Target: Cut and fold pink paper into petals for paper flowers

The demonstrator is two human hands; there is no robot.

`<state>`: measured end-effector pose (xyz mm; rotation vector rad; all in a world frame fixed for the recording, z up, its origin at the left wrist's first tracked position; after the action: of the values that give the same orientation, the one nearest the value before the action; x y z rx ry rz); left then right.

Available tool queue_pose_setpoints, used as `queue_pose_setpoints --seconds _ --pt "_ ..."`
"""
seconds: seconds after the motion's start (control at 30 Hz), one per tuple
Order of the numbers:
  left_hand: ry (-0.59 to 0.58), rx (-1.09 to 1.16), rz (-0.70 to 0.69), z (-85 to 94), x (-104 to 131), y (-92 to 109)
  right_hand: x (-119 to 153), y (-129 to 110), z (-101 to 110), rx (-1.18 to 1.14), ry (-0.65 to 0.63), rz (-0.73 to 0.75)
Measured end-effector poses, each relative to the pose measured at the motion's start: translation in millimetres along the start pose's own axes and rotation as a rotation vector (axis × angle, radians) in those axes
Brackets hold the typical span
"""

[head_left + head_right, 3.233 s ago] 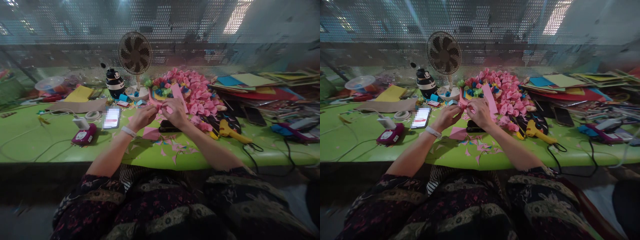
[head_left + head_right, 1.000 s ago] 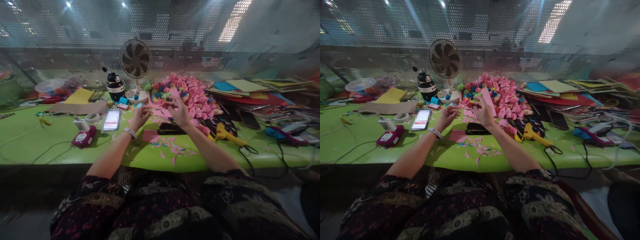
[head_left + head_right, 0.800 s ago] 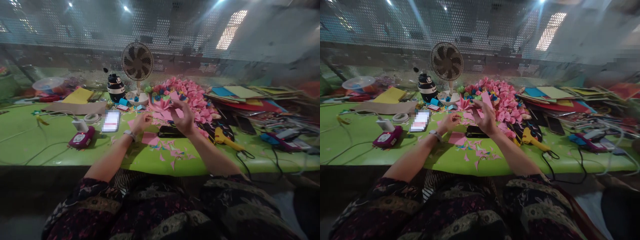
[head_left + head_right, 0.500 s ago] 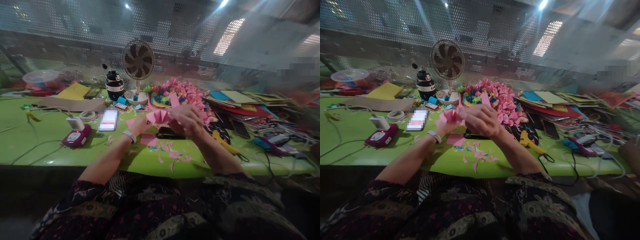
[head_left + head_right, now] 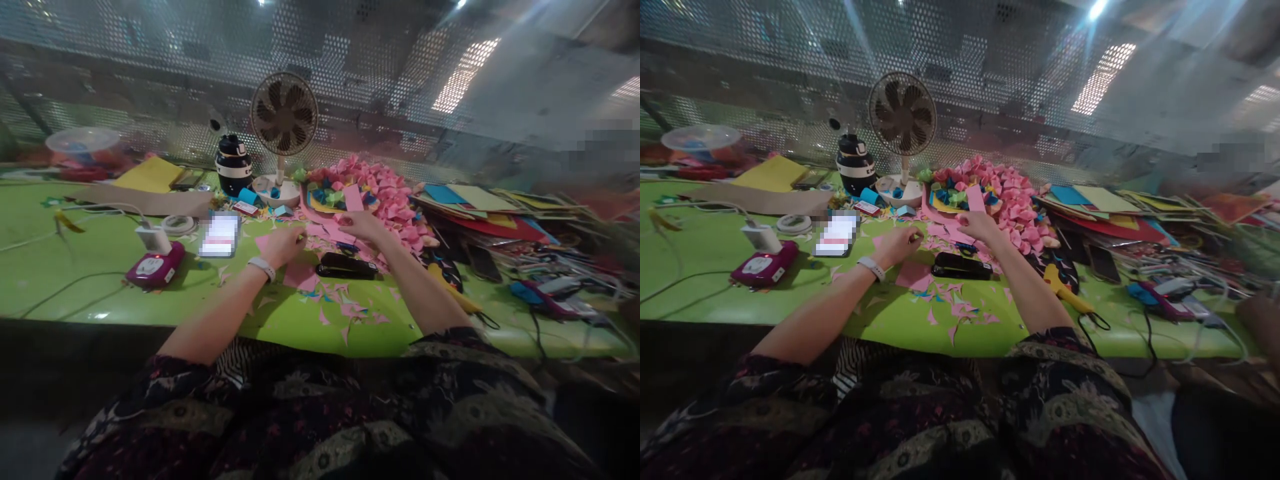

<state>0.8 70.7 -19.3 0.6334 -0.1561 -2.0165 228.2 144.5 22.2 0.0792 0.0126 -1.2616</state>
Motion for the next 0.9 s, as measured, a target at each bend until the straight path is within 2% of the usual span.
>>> queue_pose_setpoints --seconds 0.07,0.2,0.3,0.4,0.5,0.57,0.67,0.73,0.83,0.9 --pt "-0.011 0.018 0.013 0.3 0.3 -2.4 -1.3 -4.4 -3.8 0.034 -0.065 0.01" --pt "-0.018 0.017 0.017 0.2 0.8 -2.6 -7.6 -12.4 -12.5 0.047 -0.105 0.014" --pt "-0.012 0.018 0.013 0.3 1.2 -0.5 -9.8 -14.4 -19.1 0.053 -0.094 -0.014" --pt "0.012 0.059 0.019 0.3 1.1 0.3 -8.1 -13.1 -16.8 0.043 -0.039 -0.047" --pt "0.054 0.286 0.07 -1.0 -0.3 0.5 0.2 -12.3 -3.4 0.003 0.064 -0.098" --pt "0.059 0.612 0.143 -3.4 -1.4 2.1 11.2 -17.8 9.0 -0.096 0.193 -0.093" --pt "0.075 1.149 0.233 -6.7 -2.1 8.5 36.2 -44.3 23.0 -0.254 0.405 0.134" --pt "0.087 1.369 0.22 -7.4 -1.6 13.4 54.9 -69.3 23.9 -0.226 0.453 0.338" --pt "0.119 1.477 0.202 -7.3 0.3 15.7 76.6 -96.8 19.3 -0.161 0.48 0.519" --pt "0.139 1.515 0.212 -6.0 1.8 15.4 84.0 -101.0 17.9 -0.163 0.527 0.561"
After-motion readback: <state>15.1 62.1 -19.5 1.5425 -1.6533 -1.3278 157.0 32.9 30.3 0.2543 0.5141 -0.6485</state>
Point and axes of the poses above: each hand's wrist, its own x-axis away from the middle knuckle, its own z-axis out of the back of the hand, y = z × x, the point moved 3 cm from there along -x, towards the middle knuckle, and after that the axes turned 7 degrees about -z, right-handed, at the moved point
